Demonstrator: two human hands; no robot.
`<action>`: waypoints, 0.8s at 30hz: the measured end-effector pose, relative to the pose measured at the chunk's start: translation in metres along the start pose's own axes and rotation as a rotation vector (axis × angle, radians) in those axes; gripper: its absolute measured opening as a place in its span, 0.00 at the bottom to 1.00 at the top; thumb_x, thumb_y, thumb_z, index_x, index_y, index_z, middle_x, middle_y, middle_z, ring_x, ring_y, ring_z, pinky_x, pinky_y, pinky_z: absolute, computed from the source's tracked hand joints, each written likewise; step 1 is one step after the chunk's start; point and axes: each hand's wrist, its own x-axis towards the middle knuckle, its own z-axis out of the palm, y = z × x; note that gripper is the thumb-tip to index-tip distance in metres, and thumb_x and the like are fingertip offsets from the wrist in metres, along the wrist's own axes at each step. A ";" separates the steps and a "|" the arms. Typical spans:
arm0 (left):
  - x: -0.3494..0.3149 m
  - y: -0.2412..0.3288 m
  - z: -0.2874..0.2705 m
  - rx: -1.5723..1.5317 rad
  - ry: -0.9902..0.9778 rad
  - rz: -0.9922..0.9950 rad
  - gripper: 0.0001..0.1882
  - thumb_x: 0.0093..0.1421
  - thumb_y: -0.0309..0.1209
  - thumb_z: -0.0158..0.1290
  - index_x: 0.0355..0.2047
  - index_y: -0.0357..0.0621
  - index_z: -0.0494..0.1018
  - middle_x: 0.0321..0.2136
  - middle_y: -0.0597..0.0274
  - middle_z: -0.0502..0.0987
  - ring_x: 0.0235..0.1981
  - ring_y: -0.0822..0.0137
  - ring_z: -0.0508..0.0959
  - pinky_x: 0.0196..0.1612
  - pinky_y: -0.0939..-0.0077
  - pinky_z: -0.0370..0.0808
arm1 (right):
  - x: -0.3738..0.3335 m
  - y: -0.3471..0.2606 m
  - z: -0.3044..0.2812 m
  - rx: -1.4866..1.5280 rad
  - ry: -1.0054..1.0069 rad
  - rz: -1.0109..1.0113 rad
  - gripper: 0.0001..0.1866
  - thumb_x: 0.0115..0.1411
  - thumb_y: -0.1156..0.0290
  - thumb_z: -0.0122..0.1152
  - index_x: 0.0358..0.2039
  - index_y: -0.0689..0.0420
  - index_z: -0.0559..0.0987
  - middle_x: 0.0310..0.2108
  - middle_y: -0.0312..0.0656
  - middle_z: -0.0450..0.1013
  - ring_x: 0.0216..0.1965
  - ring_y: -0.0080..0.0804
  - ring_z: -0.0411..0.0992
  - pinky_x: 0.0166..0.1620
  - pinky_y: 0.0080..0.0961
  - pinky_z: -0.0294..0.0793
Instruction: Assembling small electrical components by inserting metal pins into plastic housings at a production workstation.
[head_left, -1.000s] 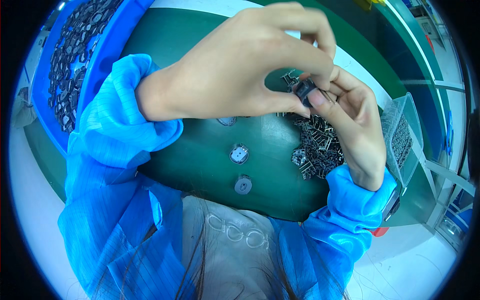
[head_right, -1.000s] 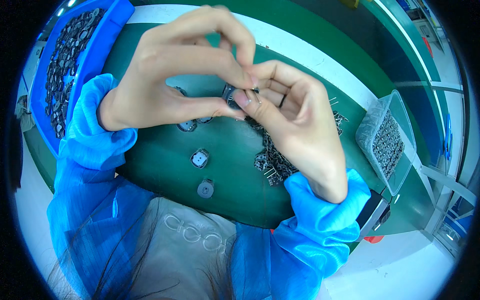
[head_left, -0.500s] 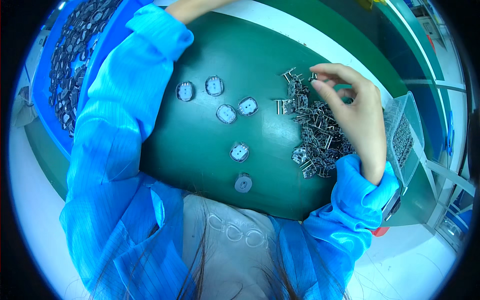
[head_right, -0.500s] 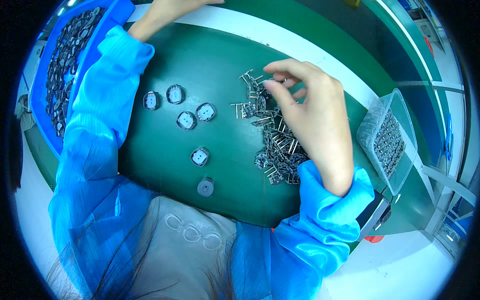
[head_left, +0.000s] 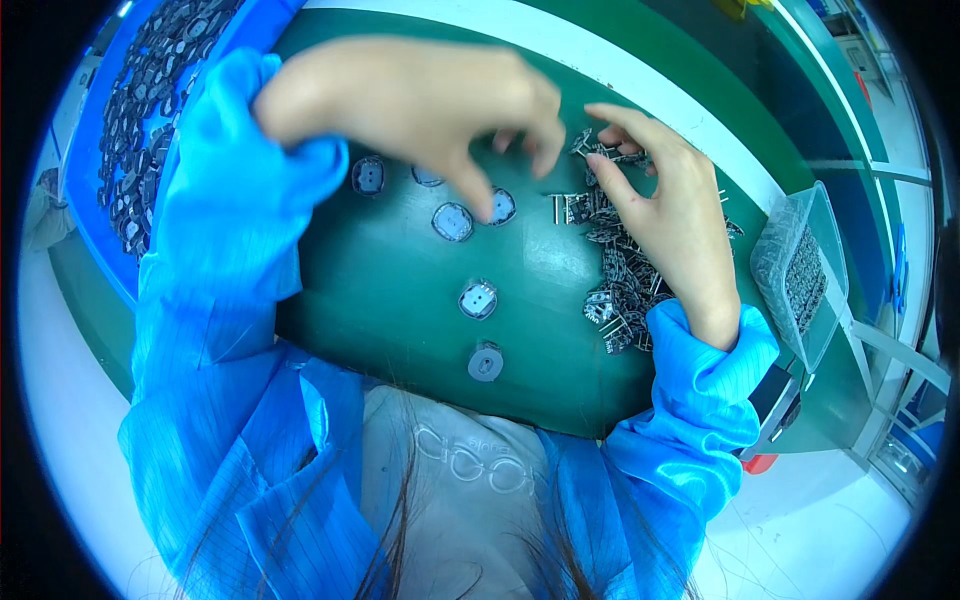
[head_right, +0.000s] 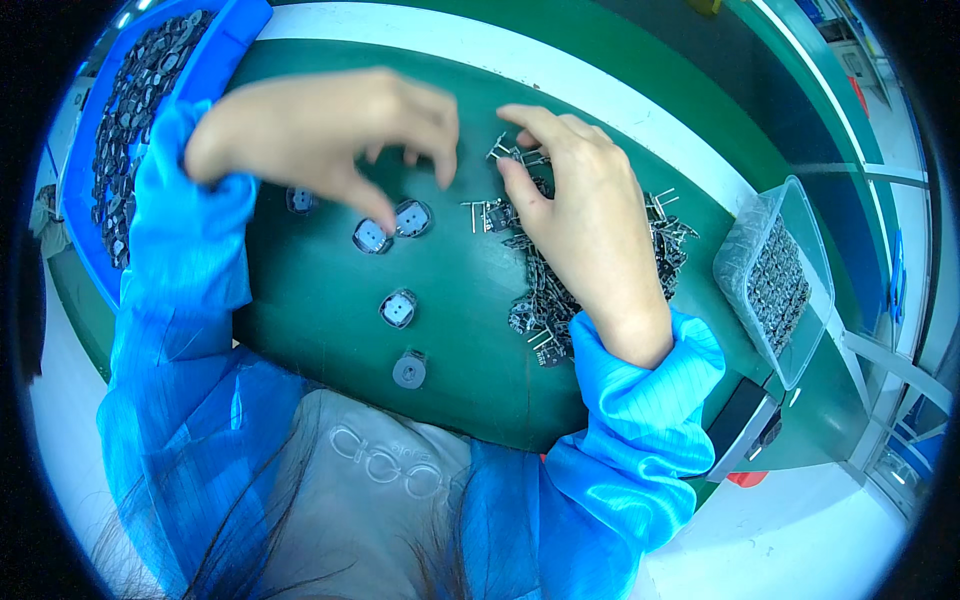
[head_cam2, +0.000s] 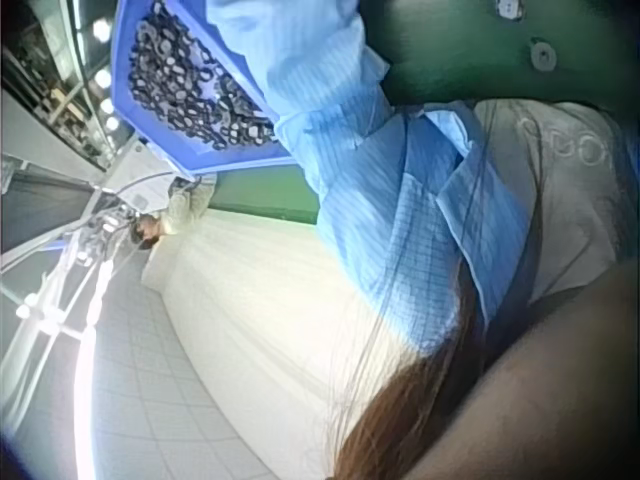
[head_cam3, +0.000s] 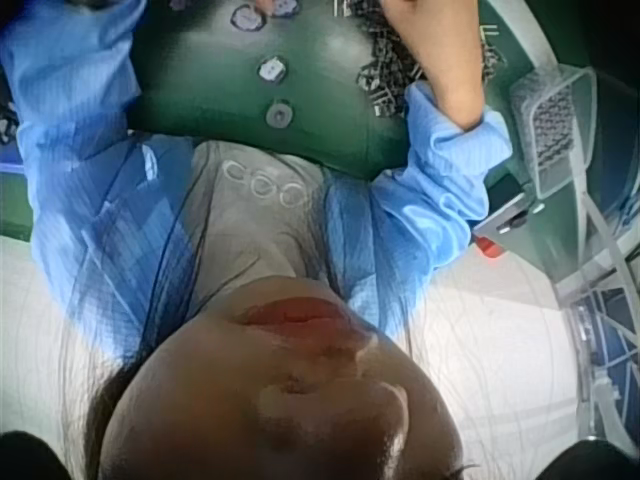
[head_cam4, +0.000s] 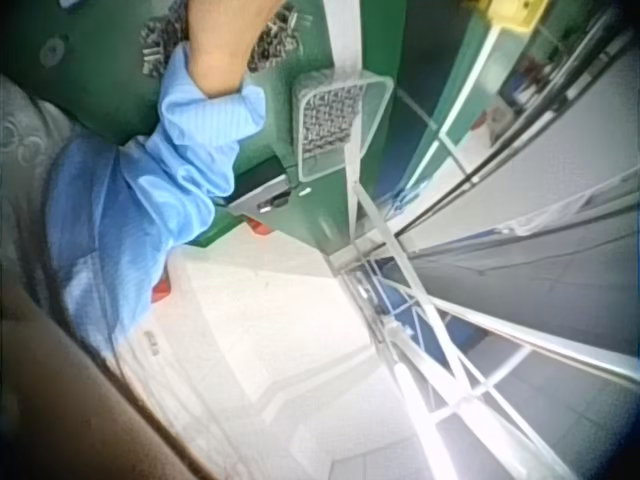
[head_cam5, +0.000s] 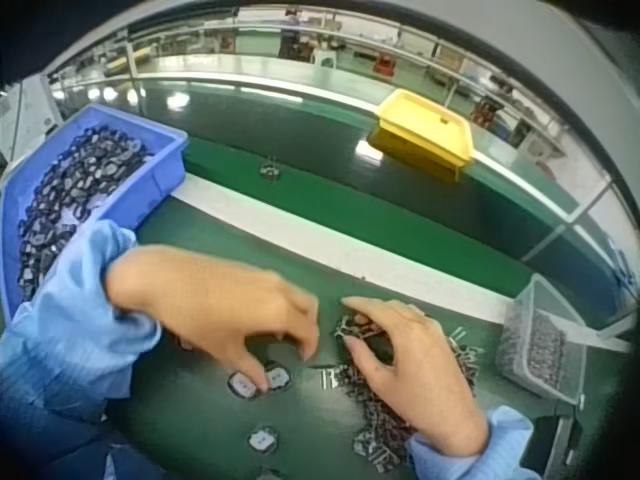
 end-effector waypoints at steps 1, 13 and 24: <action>-0.006 0.007 0.014 0.153 0.042 0.050 0.21 0.45 0.28 0.67 0.40 0.40 0.74 0.40 0.55 0.74 0.39 0.53 0.78 0.41 0.60 0.75 | 0.000 -0.002 0.003 0.000 0.046 -0.062 0.15 0.54 0.73 0.67 0.43 0.59 0.81 0.37 0.47 0.79 0.43 0.49 0.75 0.48 0.39 0.74; 0.008 -0.008 0.025 0.098 0.404 0.020 0.14 0.45 0.19 0.58 0.35 0.36 0.72 0.34 0.56 0.74 0.36 0.57 0.78 0.40 0.66 0.78 | -0.002 -0.006 -0.005 0.072 0.151 0.010 0.05 0.49 0.80 0.66 0.29 0.61 0.83 0.30 0.48 0.80 0.32 0.39 0.80 0.39 0.30 0.78; 0.009 -0.007 0.015 -0.752 0.429 0.036 0.22 0.51 0.19 0.65 0.48 0.36 0.74 0.43 0.62 0.78 0.42 0.78 0.77 0.48 0.82 0.76 | -0.008 -0.031 -0.014 0.058 0.397 -0.315 0.11 0.48 0.86 0.70 0.33 0.62 0.82 0.35 0.39 0.78 0.37 0.27 0.78 0.41 0.23 0.77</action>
